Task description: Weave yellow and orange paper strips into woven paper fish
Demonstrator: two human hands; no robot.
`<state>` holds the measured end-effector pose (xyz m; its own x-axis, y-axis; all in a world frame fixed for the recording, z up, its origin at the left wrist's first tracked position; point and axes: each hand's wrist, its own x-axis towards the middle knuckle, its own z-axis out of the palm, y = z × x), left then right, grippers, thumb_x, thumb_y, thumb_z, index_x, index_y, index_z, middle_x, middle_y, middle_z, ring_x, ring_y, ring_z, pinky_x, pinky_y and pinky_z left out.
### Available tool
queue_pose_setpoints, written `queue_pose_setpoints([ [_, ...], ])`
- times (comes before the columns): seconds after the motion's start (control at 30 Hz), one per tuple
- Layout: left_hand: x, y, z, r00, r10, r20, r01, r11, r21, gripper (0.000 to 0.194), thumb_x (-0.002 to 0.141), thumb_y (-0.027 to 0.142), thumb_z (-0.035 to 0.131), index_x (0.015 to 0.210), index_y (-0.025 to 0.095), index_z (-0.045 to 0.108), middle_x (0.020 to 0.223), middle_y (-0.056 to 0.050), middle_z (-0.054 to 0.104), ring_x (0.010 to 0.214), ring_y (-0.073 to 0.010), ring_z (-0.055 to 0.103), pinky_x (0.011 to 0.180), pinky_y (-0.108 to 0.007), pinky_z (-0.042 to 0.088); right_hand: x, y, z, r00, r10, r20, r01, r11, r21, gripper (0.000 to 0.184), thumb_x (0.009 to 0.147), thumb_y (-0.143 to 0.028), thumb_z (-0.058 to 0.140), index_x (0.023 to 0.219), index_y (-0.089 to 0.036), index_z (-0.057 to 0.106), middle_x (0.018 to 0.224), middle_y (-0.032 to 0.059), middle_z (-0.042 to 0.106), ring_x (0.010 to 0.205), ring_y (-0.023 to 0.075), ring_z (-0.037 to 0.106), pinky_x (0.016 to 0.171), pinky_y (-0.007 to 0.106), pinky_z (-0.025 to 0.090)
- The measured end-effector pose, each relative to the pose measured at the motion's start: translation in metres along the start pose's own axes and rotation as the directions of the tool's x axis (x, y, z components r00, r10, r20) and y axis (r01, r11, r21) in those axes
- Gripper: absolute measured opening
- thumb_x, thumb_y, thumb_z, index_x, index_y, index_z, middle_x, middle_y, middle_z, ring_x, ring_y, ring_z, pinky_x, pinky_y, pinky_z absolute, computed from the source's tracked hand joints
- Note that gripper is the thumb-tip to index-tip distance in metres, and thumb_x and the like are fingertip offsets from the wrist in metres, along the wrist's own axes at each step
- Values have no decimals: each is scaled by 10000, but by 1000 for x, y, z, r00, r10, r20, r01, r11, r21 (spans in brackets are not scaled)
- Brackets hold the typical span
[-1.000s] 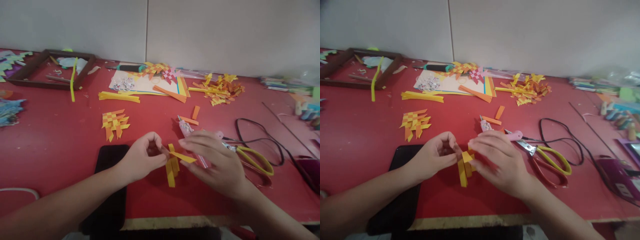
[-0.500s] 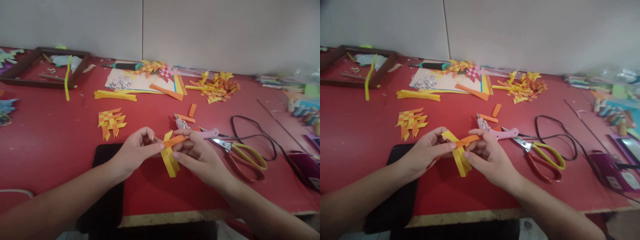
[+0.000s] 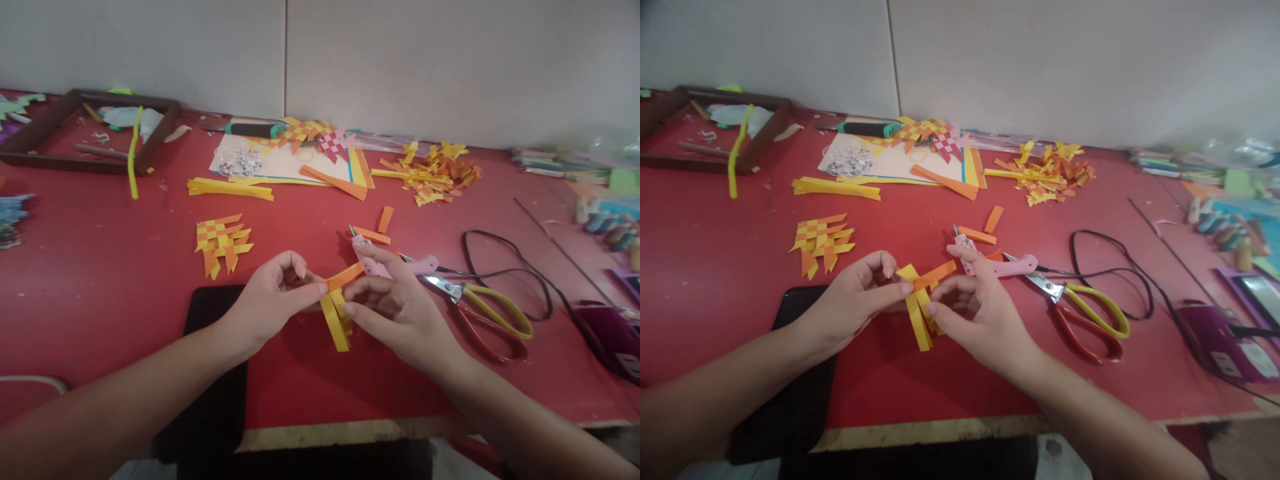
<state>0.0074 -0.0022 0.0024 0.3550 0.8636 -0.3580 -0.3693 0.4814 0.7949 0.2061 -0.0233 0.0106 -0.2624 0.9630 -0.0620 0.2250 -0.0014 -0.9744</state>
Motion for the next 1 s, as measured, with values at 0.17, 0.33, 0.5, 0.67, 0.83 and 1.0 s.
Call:
queue_pose_setpoints([
  [0.17, -1, -1, 0, 999, -8, 49, 2, 992, 127, 339, 777, 161, 779, 768, 189, 441, 750, 48, 689, 704, -74, 651, 723, -220, 535, 2, 4, -6, 941, -323, -101, 274, 902, -335, 373, 874, -215, 676, 1238, -265, 617, 1290, 96, 629, 1228, 228, 618, 1007, 410, 555],
  [0.33, -3, 0, 0, 993, -40, 108, 16, 977, 214, 328, 731, 121, 773, 761, 188, 454, 727, 59, 639, 650, -54, 593, 636, -175, 454, 5, -4, -7, 938, -345, 46, 343, 894, -290, 147, 892, -174, 633, 989, -213, 736, 891, 39, 763, 784, 144, 727, 704, 258, 599],
  [0.5, -1, 0, 0, 994, -30, 103, 7, 975, 222, 322, 713, 115, 776, 748, 185, 463, 756, 59, 611, 670, -59, 586, 659, -192, 454, 6, -6, -4, 972, -236, 13, 232, 938, -257, 104, 874, -202, 653, 860, -195, 756, 753, 20, 760, 612, 113, 675, 533, 206, 536],
  [0.67, -1, 0, 1, 993, -51, 109, 26, 975, 222, 310, 714, 141, 780, 760, 184, 476, 768, 47, 616, 673, -67, 588, 662, -205, 454, 7, -4, -5, 978, -207, 16, 207, 966, -153, 90, 833, -173, 683, 837, -199, 769, 750, 25, 761, 611, 119, 679, 524, 209, 541],
  [0.83, -2, 1, 1, 995, -42, 96, 15, 963, 268, 286, 728, 201, 783, 789, 184, 505, 788, 29, 620, 709, -92, 595, 687, -237, 469, 7, -4, -6, 988, -152, -19, 148, 977, -153, 79, 819, -196, 704, 785, -200, 775, 726, 37, 767, 604, 142, 689, 515, 237, 559],
  [1.0, -1, 0, 1, 995, -40, 89, 13, 957, 289, 260, 727, 202, 776, 836, 179, 541, 805, 25, 623, 736, -103, 609, 722, -260, 494, 8, -4, -6, 986, -158, -52, 151, 980, -127, 75, 822, -202, 717, 825, -206, 792, 774, 42, 789, 643, 156, 726, 565, 252, 606],
])
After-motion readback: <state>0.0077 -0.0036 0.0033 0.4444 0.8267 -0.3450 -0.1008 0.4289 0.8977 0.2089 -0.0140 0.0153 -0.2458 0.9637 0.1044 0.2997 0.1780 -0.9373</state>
